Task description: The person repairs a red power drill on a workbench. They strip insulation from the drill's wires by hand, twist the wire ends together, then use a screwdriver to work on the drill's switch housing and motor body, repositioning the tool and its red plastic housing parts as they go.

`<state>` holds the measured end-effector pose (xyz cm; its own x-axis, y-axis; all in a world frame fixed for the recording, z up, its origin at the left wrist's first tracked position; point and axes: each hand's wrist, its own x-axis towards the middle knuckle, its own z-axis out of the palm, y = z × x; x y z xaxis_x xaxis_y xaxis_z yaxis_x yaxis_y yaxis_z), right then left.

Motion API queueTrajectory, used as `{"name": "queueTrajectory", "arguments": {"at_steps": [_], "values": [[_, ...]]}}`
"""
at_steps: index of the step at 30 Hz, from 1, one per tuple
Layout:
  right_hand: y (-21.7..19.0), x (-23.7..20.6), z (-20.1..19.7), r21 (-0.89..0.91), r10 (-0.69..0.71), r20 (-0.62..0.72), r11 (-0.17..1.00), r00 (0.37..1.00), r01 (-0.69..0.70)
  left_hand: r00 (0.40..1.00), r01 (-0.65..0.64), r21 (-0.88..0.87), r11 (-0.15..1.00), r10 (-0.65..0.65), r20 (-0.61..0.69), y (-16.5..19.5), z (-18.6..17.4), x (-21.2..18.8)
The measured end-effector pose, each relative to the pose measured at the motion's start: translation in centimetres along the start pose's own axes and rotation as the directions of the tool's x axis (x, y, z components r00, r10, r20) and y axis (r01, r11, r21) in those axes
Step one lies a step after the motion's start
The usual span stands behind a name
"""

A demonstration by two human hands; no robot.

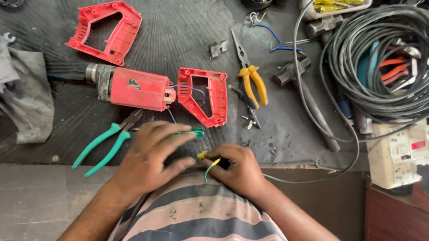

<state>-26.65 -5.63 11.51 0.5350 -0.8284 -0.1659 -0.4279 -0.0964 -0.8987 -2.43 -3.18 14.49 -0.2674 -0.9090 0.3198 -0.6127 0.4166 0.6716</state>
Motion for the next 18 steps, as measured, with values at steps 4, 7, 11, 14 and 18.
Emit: {"name": "queueTrajectory", "arguments": {"at_steps": [4,7,11,14,18], "values": [[-0.5,-0.2,-0.2,-0.082,-0.076,0.013,0.994,0.997,0.077,0.999,-0.012,0.004,1.0,0.012,0.029,1.5,0.8,1.3],[-0.1,-0.4,-0.3,-0.051,-0.099,0.04,0.994,0.994,0.101,0.999,-0.036,0.029,0.999,0.036,0.016,1.8,0.9,0.7],[1.2,-0.4,0.2,0.169,0.001,0.151,0.985,0.989,-0.027,0.968,-0.248,0.157,0.956,0.253,-0.009,1.3,0.9,-1.8],[2.3,-0.2,0.9,0.349,0.194,0.249,0.896,0.949,-0.275,0.917,-0.392,0.207,0.896,0.4,0.002,-0.3,1.0,-3.1],[3.2,0.1,1.8,0.373,0.249,0.357,0.846,0.9,-0.382,0.909,-0.405,0.241,0.882,0.417,0.0,-2.2,1.4,-4.2]]}}
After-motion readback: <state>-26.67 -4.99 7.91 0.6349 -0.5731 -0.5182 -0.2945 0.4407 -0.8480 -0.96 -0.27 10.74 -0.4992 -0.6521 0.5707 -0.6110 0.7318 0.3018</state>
